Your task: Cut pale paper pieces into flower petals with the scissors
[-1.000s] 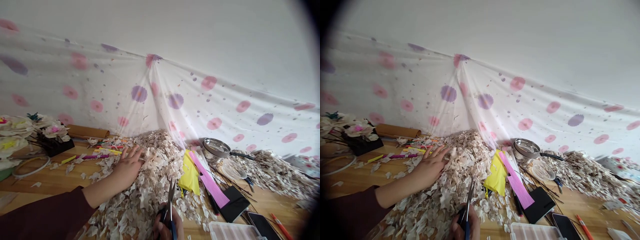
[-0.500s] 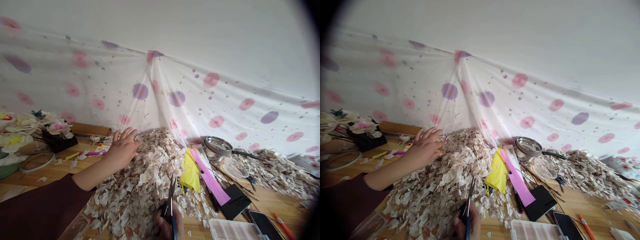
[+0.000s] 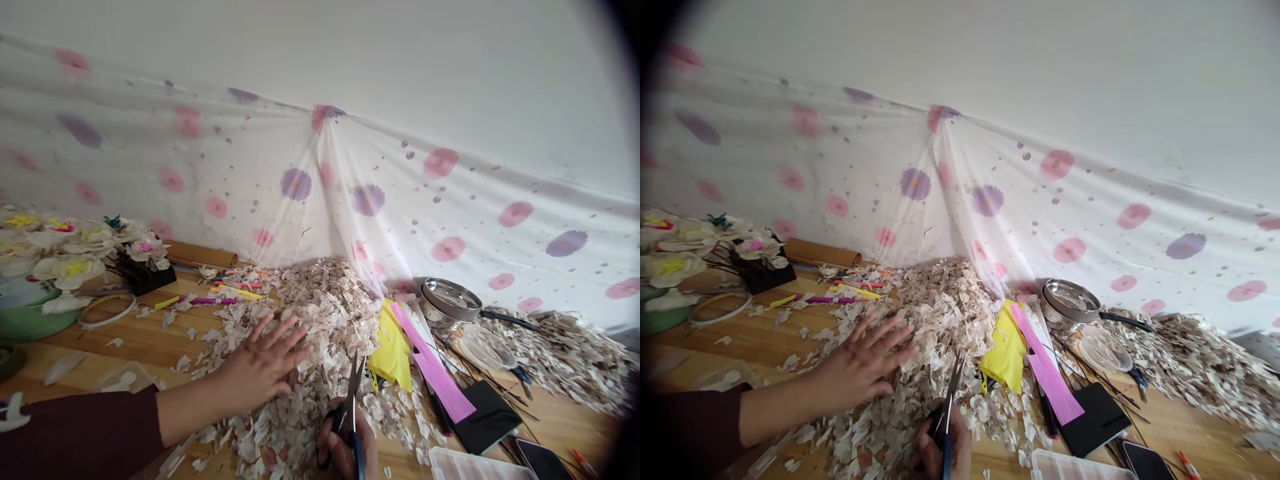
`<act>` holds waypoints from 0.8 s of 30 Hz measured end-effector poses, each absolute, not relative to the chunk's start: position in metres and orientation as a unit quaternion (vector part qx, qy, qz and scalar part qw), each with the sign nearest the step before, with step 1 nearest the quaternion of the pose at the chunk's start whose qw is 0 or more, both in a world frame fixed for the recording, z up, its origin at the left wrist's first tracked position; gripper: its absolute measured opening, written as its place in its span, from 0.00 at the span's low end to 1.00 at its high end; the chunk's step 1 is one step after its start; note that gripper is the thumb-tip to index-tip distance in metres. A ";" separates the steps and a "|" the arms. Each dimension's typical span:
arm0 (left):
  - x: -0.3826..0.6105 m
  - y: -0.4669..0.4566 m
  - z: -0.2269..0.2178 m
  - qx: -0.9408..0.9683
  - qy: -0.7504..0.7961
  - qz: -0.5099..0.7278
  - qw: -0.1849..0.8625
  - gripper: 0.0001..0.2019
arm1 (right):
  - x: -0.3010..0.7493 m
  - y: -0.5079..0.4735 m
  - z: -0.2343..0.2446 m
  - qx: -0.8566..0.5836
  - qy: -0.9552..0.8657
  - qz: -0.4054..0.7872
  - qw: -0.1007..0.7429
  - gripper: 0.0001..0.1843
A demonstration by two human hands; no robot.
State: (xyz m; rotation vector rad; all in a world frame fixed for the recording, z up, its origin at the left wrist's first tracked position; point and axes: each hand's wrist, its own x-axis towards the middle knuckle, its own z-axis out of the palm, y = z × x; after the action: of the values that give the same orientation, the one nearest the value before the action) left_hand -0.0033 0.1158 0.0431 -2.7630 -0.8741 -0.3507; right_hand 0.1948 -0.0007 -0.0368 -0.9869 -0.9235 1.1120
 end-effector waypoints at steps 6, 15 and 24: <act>0.005 0.097 -0.004 -0.961 -0.267 -0.072 0.031 0.35 | 0.194 0.001 -0.043 -0.437 -0.401 0.483 0.644 0.30; 0.040 0.167 0.038 -0.973 -0.197 -0.079 0.089 0.42 | 0.189 0.001 -0.045 -0.421 -0.391 0.492 0.654 0.29; 0.035 0.255 0.096 -0.933 -0.302 -0.148 0.131 0.37 | 0.193 0.001 -0.040 -0.426 -0.410 0.488 0.642 0.29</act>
State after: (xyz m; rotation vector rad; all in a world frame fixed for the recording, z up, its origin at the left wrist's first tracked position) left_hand 0.0348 0.2552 0.0964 -2.7079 -0.8773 -0.4301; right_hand 0.1929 0.0011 -0.0398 -0.9712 -0.9336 1.1115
